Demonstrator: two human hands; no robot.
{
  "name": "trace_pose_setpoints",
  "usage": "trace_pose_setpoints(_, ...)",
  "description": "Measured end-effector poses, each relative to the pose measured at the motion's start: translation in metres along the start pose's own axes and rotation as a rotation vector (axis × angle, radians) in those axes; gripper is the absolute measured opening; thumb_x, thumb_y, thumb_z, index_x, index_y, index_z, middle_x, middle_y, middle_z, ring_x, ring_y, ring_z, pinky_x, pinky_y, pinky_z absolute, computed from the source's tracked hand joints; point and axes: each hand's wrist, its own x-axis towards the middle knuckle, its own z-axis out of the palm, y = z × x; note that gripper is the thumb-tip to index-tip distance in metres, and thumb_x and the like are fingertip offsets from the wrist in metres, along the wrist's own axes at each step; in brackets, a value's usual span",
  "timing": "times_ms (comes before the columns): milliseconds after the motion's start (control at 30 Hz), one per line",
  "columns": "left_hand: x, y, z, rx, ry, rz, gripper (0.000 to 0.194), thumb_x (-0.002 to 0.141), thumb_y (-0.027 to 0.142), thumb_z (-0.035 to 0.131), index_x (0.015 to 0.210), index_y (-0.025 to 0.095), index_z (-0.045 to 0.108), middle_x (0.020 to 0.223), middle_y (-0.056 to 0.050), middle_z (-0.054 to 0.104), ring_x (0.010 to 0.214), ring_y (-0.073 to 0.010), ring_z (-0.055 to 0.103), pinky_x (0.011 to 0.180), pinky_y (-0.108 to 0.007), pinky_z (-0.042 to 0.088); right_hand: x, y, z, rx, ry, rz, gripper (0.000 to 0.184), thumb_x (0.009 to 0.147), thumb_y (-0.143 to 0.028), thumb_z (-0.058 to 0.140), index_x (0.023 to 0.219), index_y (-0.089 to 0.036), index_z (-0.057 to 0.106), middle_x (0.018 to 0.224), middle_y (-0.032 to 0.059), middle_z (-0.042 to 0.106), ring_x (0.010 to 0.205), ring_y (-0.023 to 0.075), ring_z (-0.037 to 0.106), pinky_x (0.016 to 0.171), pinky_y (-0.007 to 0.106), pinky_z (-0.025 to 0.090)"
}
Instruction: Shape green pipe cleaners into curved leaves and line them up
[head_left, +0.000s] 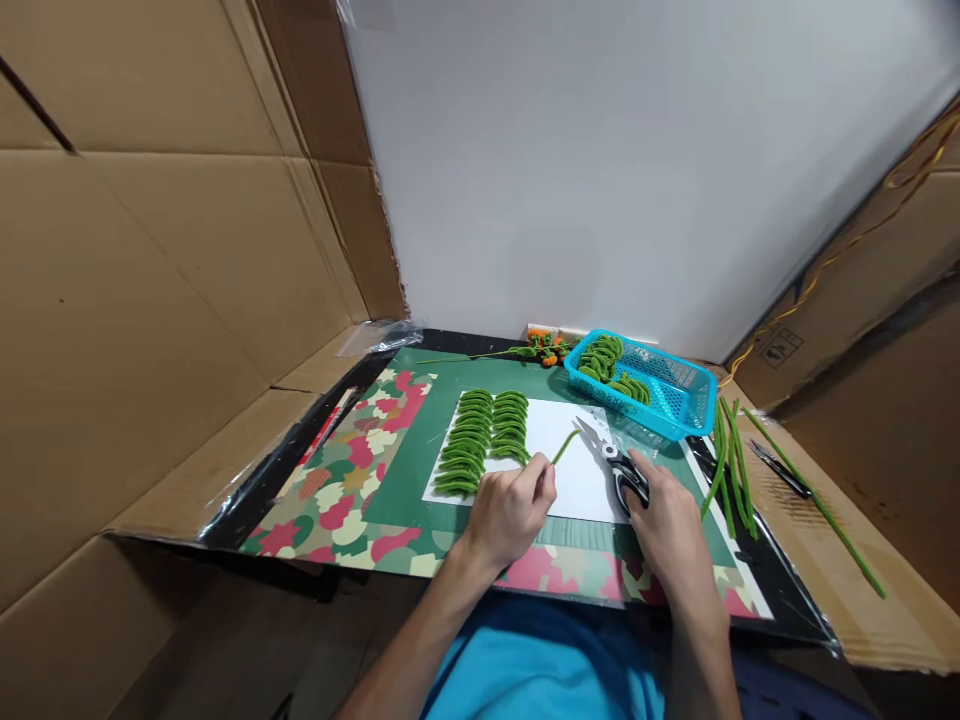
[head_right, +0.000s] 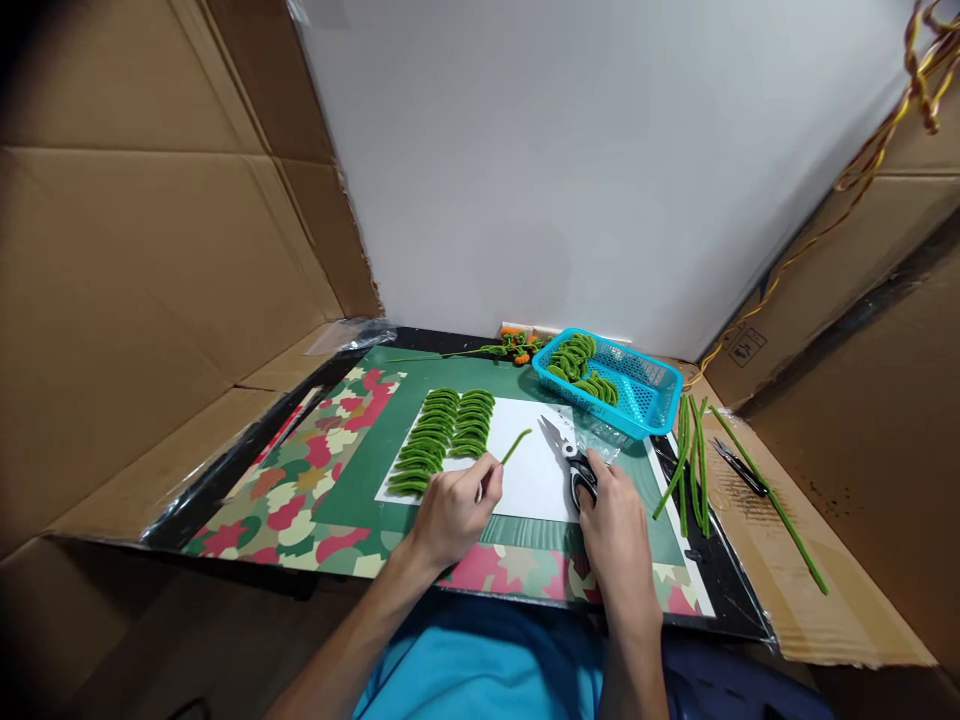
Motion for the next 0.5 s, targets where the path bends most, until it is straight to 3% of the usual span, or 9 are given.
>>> trace_pose_setpoints(100,-0.003,0.002,0.0,-0.022,-0.036,0.016,0.023,0.106,0.02,0.048,0.085,0.023,0.059,0.057,0.005,0.061,0.049,-0.016,0.062,0.055,-0.03,0.031,0.0,0.0,0.0,-0.005,0.011,-0.016,0.035,0.101,-0.025,0.056,0.128,-0.017,0.076,0.108,0.0158,0.074,0.095,0.0335,0.073,0.08,0.04,0.053)
trace_pose_setpoints(200,-0.005,0.004,-0.001,-0.047,-0.072,0.04,0.025,0.107,0.021,0.047,0.084,0.023,0.058,0.057,0.005,0.062,0.05,-0.0155,0.063,0.055,-0.029,0.032,0.0,-0.006,-0.005,0.078,0.085,-0.058,0.029,0.102,-0.031,0.057,0.116,-0.019,0.08,0.106,0.0153,0.074,0.098,0.0344,0.07,0.084,0.042,0.053)
trace_pose_setpoints(267,-0.005,0.005,-0.002,-0.063,-0.092,0.059,0.027,0.109,0.023,0.046,0.085,0.022,0.059,0.057,0.005,0.063,0.05,-0.0152,0.063,0.055,-0.028,0.033,-0.001,-0.014,-0.01,0.247,0.129,-0.095,0.03,0.104,-0.035,0.058,0.117,-0.02,0.08,0.111,0.0145,0.076,0.104,0.0338,0.07,0.089,0.043,0.054)
trace_pose_setpoints(367,-0.005,0.003,-0.002,-0.078,-0.106,0.075,0.03,0.112,0.026,0.044,0.086,0.022,0.06,0.059,0.004,0.064,0.051,-0.0155,0.064,0.055,-0.028,0.034,-0.004,-0.03,-0.015,0.595,0.08,-0.13,0.03,0.104,-0.041,0.061,0.121,-0.023,0.078,0.118,0.0118,0.078,0.107,0.0291,0.073,0.09,0.04,0.057)
trace_pose_setpoints(500,-0.006,0.0,-0.001,-0.094,-0.105,0.088,0.034,0.114,0.028,0.041,0.086,0.022,0.059,0.06,0.004,0.064,0.051,-0.0153,0.066,0.055,-0.026,0.036,-0.009,-0.043,-0.01,0.896,0.109,-0.047,0.026,0.098,-0.043,0.072,0.112,-0.022,0.081,0.109,0.0102,0.081,0.096,0.0258,0.076,0.085,0.037,0.061)
